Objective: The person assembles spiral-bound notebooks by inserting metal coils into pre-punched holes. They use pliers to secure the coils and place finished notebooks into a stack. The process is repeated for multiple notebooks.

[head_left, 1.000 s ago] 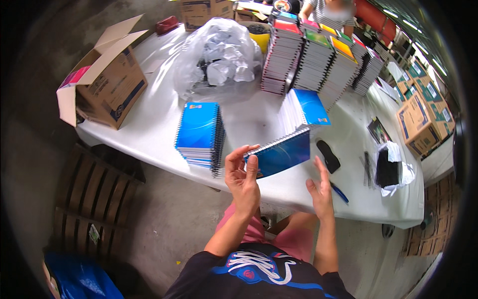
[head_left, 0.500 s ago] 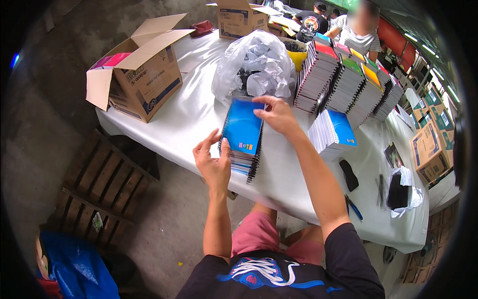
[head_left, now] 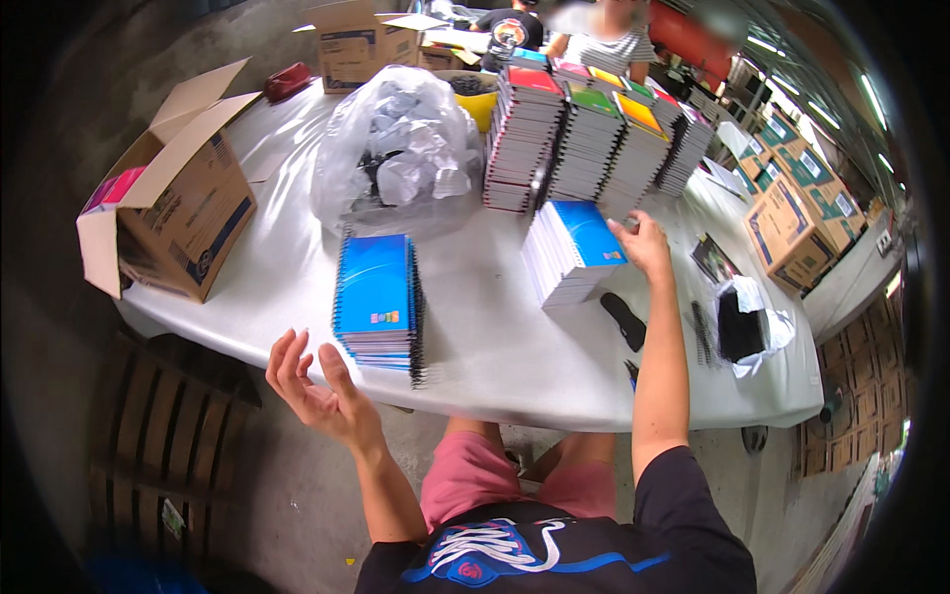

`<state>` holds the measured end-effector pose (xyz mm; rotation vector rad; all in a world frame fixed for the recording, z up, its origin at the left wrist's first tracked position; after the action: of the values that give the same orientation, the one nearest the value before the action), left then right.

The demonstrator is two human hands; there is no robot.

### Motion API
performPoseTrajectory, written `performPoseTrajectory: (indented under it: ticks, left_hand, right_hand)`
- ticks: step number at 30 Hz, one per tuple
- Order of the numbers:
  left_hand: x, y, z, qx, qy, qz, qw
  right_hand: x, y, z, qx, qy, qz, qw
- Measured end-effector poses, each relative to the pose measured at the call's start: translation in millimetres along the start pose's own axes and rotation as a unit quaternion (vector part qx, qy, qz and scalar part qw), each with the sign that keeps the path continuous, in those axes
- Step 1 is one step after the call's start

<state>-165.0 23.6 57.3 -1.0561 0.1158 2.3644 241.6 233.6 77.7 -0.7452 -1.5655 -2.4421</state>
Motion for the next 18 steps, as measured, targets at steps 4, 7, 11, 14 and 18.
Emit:
performPoseTrajectory:
  ticks: [4,7,11,14,18]
  left_hand:
    - [-45,-32,-19,0.087,-0.088,-0.089,0.988]
    - [-67,-59,-38,0.218,-0.083,-0.111,0.966]
    - [-77,-97,-59,0.316,-0.033,-0.150,0.936]
    - [-70,-116,-70,0.374,0.010,-0.151,0.915]
    - [-73,-133,-81,0.372,0.107,-0.196,0.901]
  right_hand:
    - [-3,-9,-12,0.239,-0.093,0.175,0.950]
    - [-11,-14,-7,0.241,-0.114,0.225,0.937]
    - [-16,-14,2,0.254,-0.090,0.238,0.933]
    - [-25,2,-5,0.166,-0.086,0.331,0.925]
    - [-12,40,-49,0.118,-0.003,0.520,0.846]
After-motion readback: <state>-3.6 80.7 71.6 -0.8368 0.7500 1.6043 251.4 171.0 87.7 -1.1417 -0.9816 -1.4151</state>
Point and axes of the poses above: each hand's wrist, its own z-axis towards the middle knuckle, its own y-axis out of the back of the hand, x = y × z, the point moved 4 cm from there along z, towards the middle knuckle, and after that the axes turned 2 degrees about -z, right-handed, at the moved point
